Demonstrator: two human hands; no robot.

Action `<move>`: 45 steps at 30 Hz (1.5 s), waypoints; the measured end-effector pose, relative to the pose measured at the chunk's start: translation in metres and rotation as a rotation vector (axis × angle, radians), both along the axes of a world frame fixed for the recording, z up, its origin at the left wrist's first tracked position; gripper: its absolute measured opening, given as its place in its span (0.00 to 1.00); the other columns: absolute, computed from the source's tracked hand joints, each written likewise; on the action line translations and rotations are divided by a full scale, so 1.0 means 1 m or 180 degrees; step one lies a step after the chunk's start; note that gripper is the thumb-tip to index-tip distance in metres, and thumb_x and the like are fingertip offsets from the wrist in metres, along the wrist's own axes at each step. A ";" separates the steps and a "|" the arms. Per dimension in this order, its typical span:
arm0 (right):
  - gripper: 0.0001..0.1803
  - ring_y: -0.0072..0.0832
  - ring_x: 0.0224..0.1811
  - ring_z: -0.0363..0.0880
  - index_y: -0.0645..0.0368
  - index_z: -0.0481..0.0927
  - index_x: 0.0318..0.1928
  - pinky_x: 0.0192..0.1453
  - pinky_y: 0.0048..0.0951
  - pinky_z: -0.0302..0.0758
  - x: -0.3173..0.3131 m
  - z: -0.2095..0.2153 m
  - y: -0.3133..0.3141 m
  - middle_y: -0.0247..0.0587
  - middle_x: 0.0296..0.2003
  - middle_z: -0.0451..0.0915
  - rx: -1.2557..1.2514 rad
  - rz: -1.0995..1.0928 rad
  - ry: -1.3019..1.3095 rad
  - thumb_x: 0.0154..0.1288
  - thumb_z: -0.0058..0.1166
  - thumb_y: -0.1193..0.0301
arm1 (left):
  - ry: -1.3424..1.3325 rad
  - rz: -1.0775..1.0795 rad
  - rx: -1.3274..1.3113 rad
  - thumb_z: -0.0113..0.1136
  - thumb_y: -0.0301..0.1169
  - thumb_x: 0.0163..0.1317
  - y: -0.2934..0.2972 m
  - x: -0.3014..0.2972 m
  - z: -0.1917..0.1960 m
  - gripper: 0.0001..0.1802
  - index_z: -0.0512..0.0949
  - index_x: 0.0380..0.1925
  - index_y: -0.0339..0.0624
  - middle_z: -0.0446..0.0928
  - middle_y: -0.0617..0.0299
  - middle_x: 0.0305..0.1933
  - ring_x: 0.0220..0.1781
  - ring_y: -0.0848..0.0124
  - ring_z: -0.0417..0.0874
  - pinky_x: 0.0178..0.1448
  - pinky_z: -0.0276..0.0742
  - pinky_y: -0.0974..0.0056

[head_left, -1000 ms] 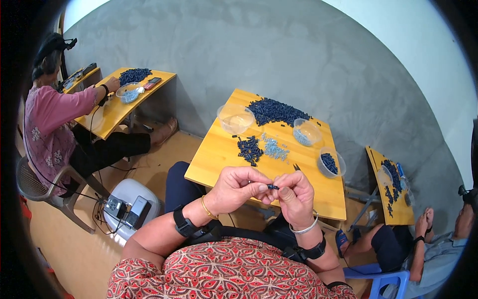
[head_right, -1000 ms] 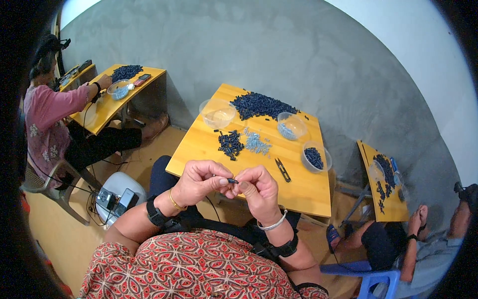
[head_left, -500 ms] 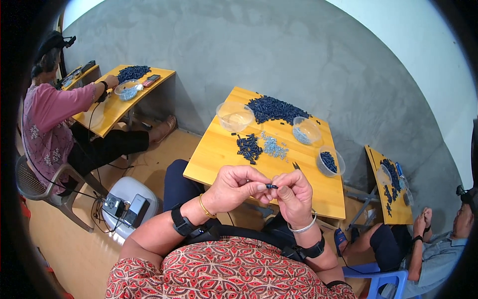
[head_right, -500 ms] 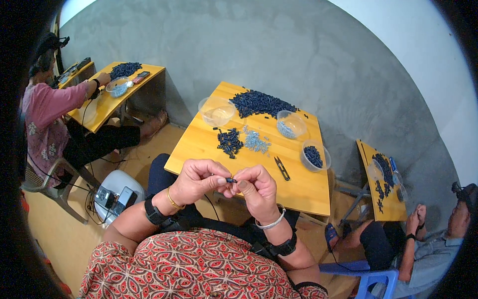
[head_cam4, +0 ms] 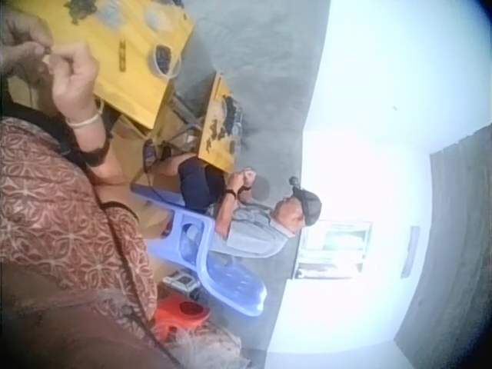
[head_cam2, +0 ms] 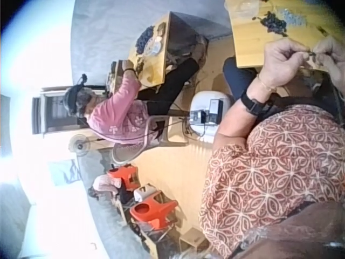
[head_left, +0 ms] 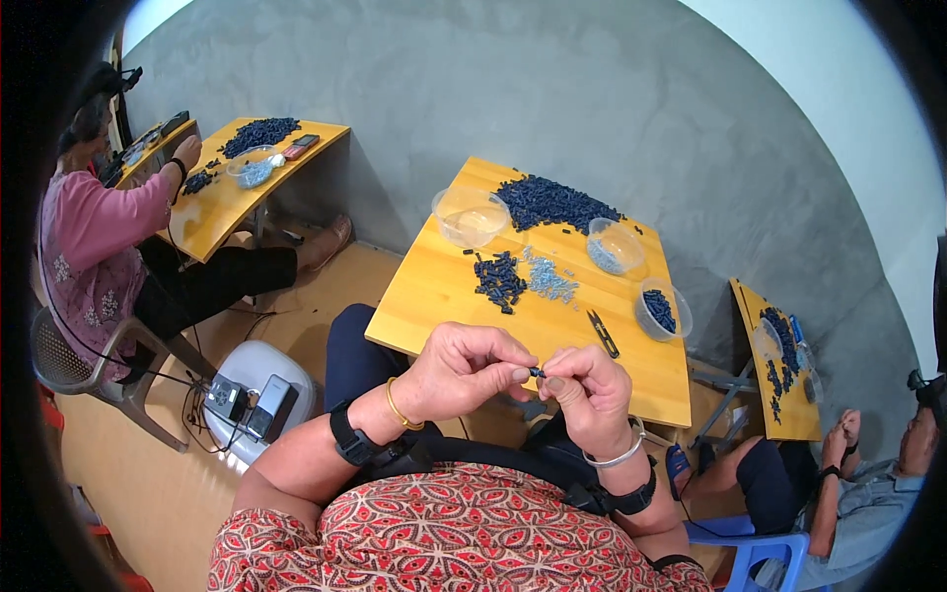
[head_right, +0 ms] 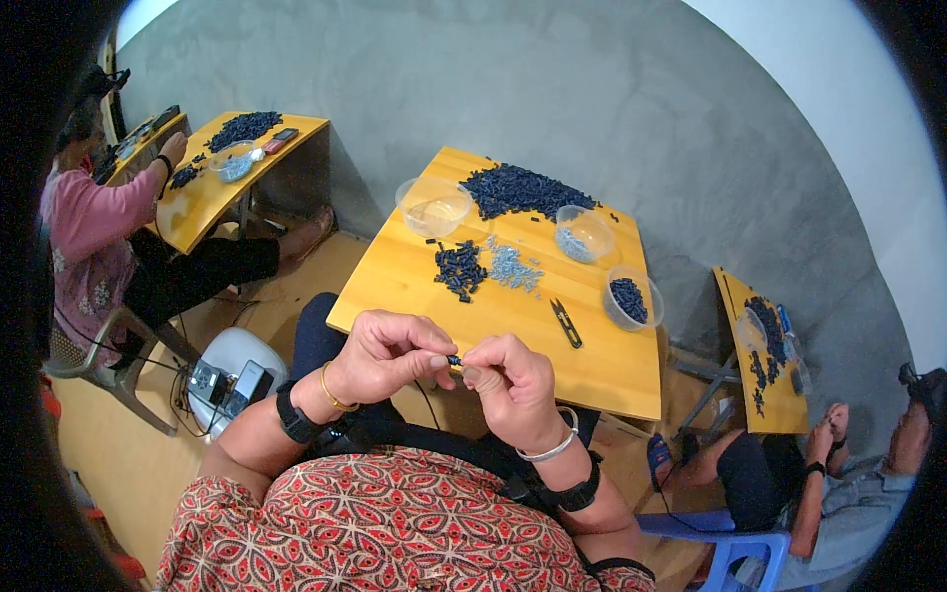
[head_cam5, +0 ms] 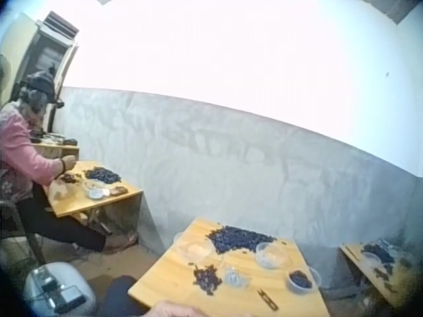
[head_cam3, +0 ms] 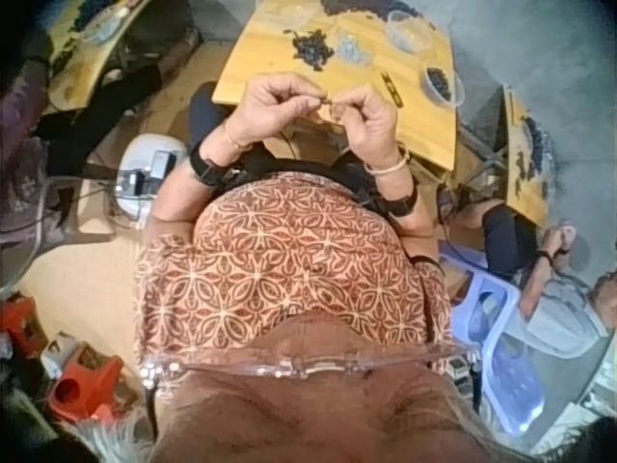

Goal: Sorting and arranging small blue plastic components into groups and containers.

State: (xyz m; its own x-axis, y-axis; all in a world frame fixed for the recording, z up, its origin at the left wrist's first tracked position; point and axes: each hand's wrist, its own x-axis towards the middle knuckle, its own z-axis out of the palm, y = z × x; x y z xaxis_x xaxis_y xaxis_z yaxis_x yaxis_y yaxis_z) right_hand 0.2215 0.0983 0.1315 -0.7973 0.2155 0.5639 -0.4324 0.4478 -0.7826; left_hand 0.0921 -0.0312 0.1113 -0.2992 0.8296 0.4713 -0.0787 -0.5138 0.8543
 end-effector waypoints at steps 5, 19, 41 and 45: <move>0.04 0.24 0.22 0.71 0.62 0.69 0.30 0.27 0.21 0.68 -0.004 -0.007 0.002 0.38 0.21 0.73 0.0623 -0.0008 0.0219 0.58 0.51 0.79 | -0.0311 -0.0138 -0.0331 0.54 0.20 0.56 -0.004 -0.001 0.004 0.06 0.75 0.35 0.30 0.77 0.55 0.31 0.31 0.67 0.82 0.35 0.79 0.68; 0.04 0.30 0.21 0.74 0.63 0.70 0.31 0.25 0.24 0.70 -0.007 -0.008 0.001 0.42 0.22 0.74 0.1134 -0.0245 0.0977 0.57 0.51 0.80 | -0.0611 -0.0308 -0.0221 0.55 0.21 0.57 0.001 0.001 0.000 0.06 0.75 0.35 0.31 0.78 0.55 0.30 0.31 0.65 0.82 0.35 0.80 0.68; 0.04 0.22 0.29 0.74 0.63 0.69 0.34 0.33 0.20 0.72 -0.009 -0.015 -0.002 0.41 0.29 0.76 -0.0075 0.0346 0.0479 0.59 0.49 0.80 | -0.1149 -0.0652 -0.0089 0.50 0.22 0.59 0.004 -0.001 -0.006 0.07 0.74 0.36 0.31 0.77 0.53 0.30 0.30 0.69 0.79 0.39 0.81 0.63; 0.04 0.23 0.28 0.74 0.63 0.68 0.34 0.33 0.20 0.71 -0.008 -0.014 -0.002 0.41 0.28 0.75 -0.0400 0.0328 0.0605 0.59 0.49 0.81 | -0.1141 -0.0635 -0.0073 0.51 0.21 0.59 0.005 -0.002 -0.010 0.07 0.74 0.36 0.30 0.77 0.52 0.32 0.29 0.70 0.78 0.39 0.81 0.61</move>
